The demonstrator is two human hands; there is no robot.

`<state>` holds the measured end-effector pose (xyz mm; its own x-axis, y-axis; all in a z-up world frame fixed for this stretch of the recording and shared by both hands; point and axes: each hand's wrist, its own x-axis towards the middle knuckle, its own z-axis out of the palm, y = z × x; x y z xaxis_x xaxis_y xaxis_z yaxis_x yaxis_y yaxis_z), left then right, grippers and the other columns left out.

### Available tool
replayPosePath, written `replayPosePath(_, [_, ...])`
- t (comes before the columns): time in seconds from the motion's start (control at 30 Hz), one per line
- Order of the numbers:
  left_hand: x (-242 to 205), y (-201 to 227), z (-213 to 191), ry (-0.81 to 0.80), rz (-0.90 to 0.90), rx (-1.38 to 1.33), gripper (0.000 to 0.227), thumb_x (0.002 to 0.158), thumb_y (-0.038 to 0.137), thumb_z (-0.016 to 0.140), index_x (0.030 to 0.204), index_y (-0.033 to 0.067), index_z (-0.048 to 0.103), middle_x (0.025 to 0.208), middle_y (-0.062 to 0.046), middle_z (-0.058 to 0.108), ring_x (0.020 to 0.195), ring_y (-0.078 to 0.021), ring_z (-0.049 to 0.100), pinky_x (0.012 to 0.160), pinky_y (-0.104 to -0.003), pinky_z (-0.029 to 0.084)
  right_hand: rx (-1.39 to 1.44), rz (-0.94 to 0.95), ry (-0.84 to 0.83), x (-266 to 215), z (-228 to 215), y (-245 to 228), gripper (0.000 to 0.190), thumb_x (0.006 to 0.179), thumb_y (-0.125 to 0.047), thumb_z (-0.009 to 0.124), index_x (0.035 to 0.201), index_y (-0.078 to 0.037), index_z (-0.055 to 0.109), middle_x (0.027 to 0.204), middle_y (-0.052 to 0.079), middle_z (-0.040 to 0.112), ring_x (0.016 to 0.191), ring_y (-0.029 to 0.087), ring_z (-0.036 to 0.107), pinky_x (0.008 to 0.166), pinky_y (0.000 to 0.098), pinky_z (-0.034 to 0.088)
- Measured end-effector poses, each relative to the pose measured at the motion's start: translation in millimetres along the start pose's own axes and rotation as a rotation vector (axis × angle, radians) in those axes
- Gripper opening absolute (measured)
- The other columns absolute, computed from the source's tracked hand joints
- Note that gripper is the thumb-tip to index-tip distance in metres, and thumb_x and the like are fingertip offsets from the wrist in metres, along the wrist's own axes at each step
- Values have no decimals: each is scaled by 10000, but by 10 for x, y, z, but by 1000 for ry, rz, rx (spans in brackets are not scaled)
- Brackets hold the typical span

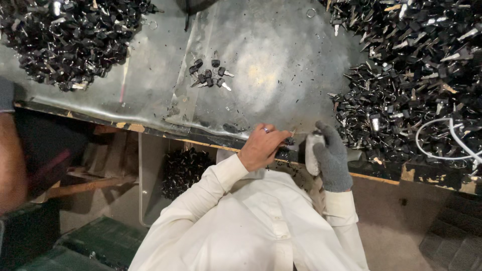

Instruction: The person uses a metal file to shape the blade of small keys one at a time. They hold each key with the left hand and file with the right, then place the finished key on the table. The process repeats for several keys.

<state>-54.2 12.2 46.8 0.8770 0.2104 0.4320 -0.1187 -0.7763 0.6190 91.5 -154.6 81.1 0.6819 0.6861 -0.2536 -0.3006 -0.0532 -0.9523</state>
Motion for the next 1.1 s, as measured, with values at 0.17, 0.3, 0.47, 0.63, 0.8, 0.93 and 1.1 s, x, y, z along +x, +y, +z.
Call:
replayPosePath(0.17, [151,218,88,88,-156,-679,378,957,102,710,1297,43,556,1048,-62,680,976,-173,671,898,-347,549,-669,-511,-12,-94,48,184,557,749,7,810,1275,60,635,1182,146,717,1071,256,729,947,374,598])
replayPosePath(0.3, [-17,222,237,110,-237,-752,255,897,103,814,1026,48,602,1092,-101,644,941,-175,643,819,-321,557,-237,-281,132,-107,56,292,544,737,-3,813,1251,50,644,1152,128,697,998,214,713,890,337,610])
replayPosePath(0.47, [-304,258,399,-28,-546,-938,195,898,128,740,1031,69,610,1022,-25,692,941,-144,705,834,-318,581,-107,-101,189,-171,91,254,555,705,14,804,1238,35,651,1133,102,704,927,175,707,815,315,597])
replayPosePath(0.63, [151,-18,431,-8,-119,-114,318,806,62,769,1117,122,735,916,-81,596,943,-263,573,904,-427,383,-590,-152,339,49,145,-94,495,780,-68,800,1242,24,646,1024,134,713,845,198,714,741,333,605])
replayPosePath(0.8, [443,-244,460,-71,-129,47,248,823,99,746,1069,109,721,938,-72,628,945,-264,592,908,-443,365,-1204,-514,357,-12,320,-242,360,905,-134,777,1183,45,634,976,171,692,867,308,665,787,462,547])
replayPosePath(0.93, [291,-198,523,95,-221,-14,167,842,125,763,990,93,692,925,-48,644,916,-269,587,876,-443,363,-1137,-671,289,-202,375,-141,299,924,-135,715,1182,9,670,1044,181,687,951,331,660,869,459,542])
replayPosePath(1.1, [149,-150,566,172,-210,-1,184,817,12,706,976,104,707,908,-47,633,921,-268,590,859,-428,367,-1054,-504,224,-119,282,-44,342,890,-137,716,1204,-4,698,1021,178,701,949,348,657,861,448,514])
